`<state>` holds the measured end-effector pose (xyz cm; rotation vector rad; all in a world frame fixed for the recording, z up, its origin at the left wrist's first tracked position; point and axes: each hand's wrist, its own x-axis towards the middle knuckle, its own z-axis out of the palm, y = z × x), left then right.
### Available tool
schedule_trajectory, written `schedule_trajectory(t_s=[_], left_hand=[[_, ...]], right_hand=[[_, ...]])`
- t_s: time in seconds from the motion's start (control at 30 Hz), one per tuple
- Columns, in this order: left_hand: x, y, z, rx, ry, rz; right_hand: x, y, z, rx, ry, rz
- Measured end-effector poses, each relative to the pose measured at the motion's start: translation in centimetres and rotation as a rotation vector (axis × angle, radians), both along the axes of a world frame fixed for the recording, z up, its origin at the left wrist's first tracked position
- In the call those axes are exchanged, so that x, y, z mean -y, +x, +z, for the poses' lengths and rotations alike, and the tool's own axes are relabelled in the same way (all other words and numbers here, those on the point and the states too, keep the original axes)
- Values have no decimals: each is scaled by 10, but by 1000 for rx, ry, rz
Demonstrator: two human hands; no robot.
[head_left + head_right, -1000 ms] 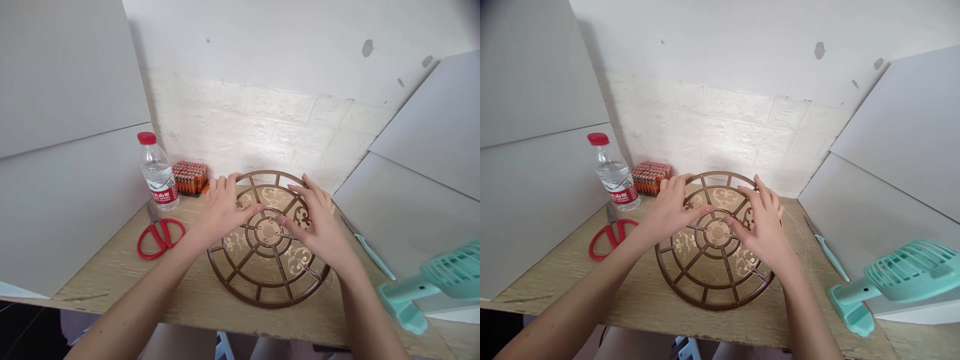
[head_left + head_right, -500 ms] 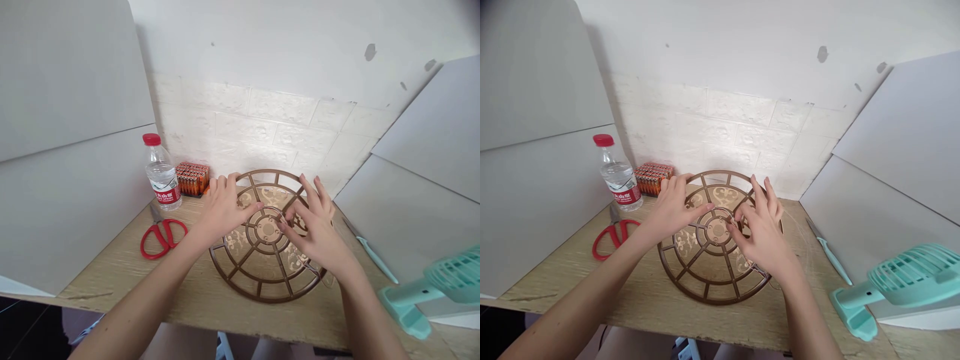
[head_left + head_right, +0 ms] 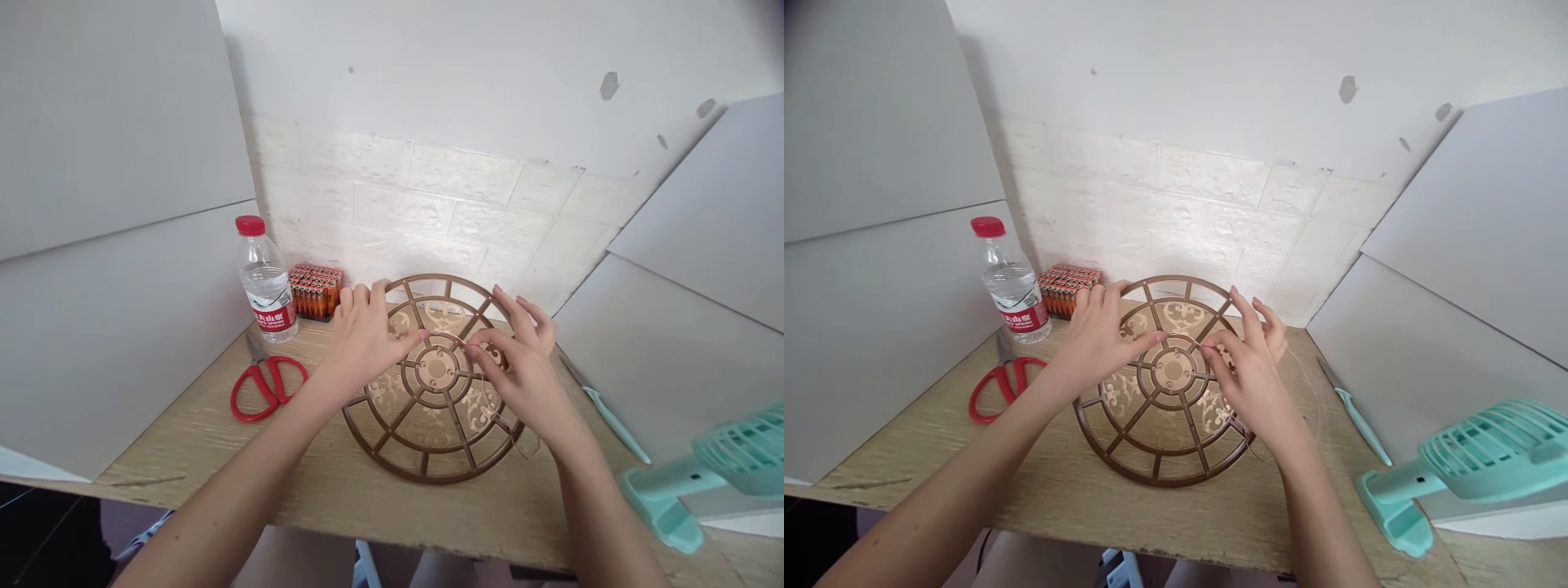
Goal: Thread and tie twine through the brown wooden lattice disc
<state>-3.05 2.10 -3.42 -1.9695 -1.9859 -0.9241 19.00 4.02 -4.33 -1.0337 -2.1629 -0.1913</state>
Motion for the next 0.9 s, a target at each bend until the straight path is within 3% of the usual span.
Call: schedule_trajectory(t_s=[0.43,0.9], left_hand=[[4,5,3,-3,7,20],[2,4,2,-31,55,34]], right_hand=[[-6,-11,-11,5,220,-55],[-3,-15,-14,-25,248,-66]])
